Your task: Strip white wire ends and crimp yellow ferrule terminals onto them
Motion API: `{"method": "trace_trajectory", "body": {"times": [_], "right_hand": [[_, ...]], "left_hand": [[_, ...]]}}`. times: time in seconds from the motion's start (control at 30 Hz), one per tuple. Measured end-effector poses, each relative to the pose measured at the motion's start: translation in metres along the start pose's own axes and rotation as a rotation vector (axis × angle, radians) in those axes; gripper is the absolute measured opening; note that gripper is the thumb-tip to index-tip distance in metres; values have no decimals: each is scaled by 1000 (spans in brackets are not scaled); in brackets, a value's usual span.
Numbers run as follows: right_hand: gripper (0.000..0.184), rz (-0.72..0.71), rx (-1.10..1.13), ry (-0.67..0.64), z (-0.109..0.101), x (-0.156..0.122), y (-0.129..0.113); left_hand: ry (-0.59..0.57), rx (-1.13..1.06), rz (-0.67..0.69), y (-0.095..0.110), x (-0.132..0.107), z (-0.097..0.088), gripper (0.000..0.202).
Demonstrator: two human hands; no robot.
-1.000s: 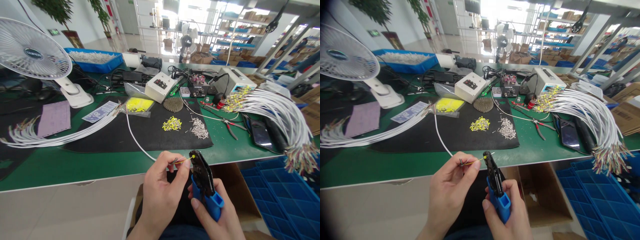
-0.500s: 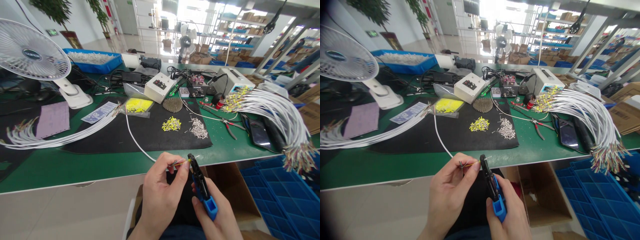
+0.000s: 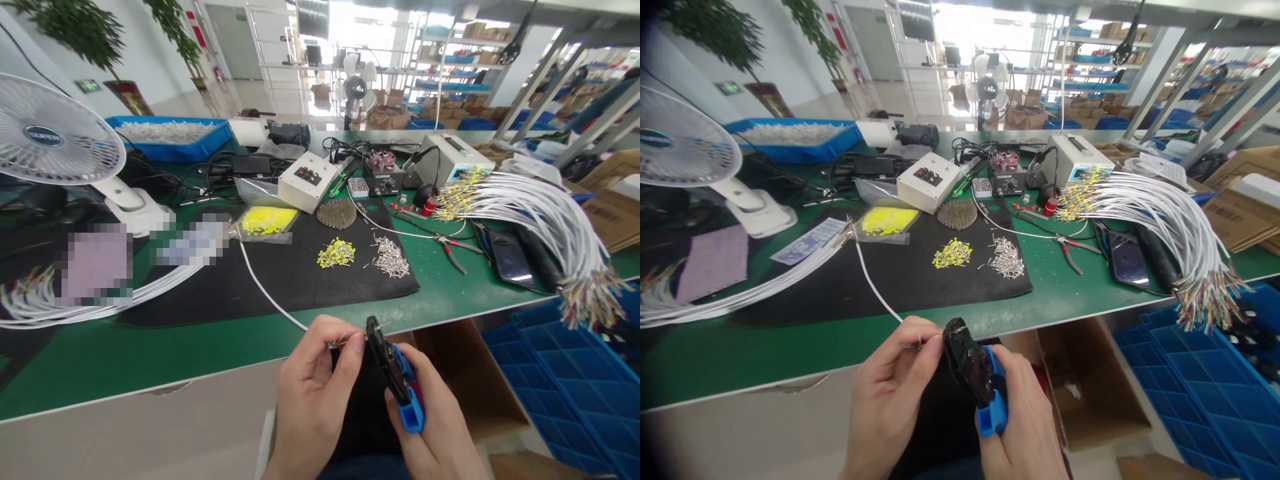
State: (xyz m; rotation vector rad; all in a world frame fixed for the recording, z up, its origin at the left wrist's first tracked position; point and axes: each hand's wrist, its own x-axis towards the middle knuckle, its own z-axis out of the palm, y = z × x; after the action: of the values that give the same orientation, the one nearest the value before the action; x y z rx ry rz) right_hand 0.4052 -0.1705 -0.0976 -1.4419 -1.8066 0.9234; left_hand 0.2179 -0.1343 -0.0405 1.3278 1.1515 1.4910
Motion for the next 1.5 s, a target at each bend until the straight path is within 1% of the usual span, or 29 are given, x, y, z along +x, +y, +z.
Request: {"method": "trace_trajectory", "body": {"times": [0.2,0.37,0.43,0.7,0.8,0.97,1.23,1.37,1.5], "right_hand": [[70,-40,-72,43,-3,4,-2],[64,-52,-140,62,-3,5,-2],[64,-61,-167,76,-4,5,-2],[68,-86,-224,72,-8,4,-1],[64,-87,-250,77,-8,4,0],[53,-78,-283,71,-9,6,0],[48,-62,-187,45,-10,7,-4],[48,-58,-128,51,-5,8,-3],[43,-47,-47,74,2,8,2]], "left_hand": [[-17,57,14,-2,0,-3,12],[-26,115,57,-2,1,-5,12],[-29,135,61,-2,1,-5,12],[-42,173,59,-1,1,-11,14],[-57,157,50,-2,1,-12,16],[-65,154,34,-2,1,-12,16],[-74,146,32,0,-1,-13,18],[-51,192,67,4,-3,-10,19],[-35,223,105,6,-5,-7,21]]}}
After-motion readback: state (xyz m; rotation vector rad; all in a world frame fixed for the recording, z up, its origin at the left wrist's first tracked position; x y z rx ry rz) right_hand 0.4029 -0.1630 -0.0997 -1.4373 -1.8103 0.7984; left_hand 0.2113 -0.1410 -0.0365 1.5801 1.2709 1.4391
